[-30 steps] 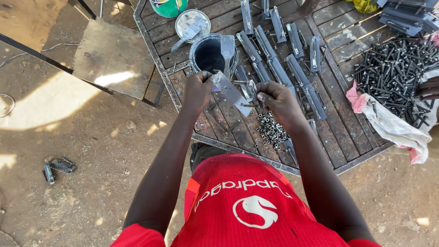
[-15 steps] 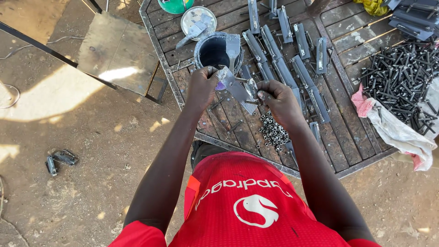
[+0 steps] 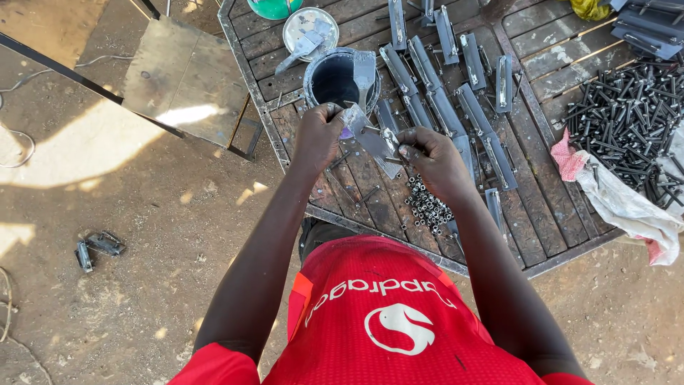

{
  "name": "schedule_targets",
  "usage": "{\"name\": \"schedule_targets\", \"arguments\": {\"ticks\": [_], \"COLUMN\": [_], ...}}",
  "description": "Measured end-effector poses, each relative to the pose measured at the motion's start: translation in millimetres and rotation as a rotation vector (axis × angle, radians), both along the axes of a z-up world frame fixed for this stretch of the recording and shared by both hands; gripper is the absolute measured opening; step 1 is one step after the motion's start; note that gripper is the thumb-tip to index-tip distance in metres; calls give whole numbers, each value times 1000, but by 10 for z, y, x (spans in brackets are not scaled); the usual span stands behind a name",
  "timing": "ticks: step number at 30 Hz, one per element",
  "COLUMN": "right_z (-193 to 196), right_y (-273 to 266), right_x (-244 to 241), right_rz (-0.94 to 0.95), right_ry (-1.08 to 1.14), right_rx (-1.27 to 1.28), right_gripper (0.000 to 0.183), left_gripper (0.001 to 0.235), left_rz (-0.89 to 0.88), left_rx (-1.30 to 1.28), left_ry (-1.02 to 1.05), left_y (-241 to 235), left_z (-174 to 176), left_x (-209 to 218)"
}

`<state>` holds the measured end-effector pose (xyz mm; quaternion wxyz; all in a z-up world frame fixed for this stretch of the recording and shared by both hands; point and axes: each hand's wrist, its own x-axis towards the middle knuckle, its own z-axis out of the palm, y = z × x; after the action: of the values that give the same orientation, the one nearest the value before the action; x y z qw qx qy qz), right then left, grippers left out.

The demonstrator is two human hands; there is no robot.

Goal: Painting metal brackets with black paint using a brush

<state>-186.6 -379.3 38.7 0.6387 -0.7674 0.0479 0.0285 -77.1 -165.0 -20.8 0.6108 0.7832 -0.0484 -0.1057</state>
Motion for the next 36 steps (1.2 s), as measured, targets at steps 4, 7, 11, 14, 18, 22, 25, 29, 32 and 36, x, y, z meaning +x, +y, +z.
{"name": "schedule_targets", "arguments": {"ticks": [4, 7, 11, 14, 18, 22, 25, 29, 32, 36], "right_z": [75, 68, 91, 121, 68, 101, 116, 21, 43, 132], "right_y": [10, 14, 30, 51, 45, 38, 68, 80, 100, 183], "right_x": [-50, -45, -31, -55, -35, -39, -45, -48, -40, -53], "right_rz": [14, 10, 19, 4, -1, 2, 6, -4, -10, -96], "right_ry": [13, 23, 15, 12, -10, -20, -10, -21, -69, -129], "right_rx": [-27, -43, -59, -54, -80, -101, -127, -111, -179, -312], "right_gripper": [18, 18, 19, 19, 18, 17, 18, 18, 16, 12], "left_gripper": [14, 16, 15, 14, 15, 15, 15, 15, 15, 16], "left_rz": [-4, 14, 5, -5, -8, 4, 19, 14, 8, -11], "left_rx": [27, 5, 28, 26, 34, 41, 54, 32, 29, 31], "left_ry": [16, -1, -9, -14, -8, -23, -14, -21, -32, -26], "left_y": [-4, -25, -47, -57, -28, -32, -28, -18, -39, -82], "left_z": [8, 25, 40, -5, -4, -38, -45, -139, -118, 56], "left_x": [-5, -39, -70, -61, -38, -57, -74, -23, -32, -144]}}
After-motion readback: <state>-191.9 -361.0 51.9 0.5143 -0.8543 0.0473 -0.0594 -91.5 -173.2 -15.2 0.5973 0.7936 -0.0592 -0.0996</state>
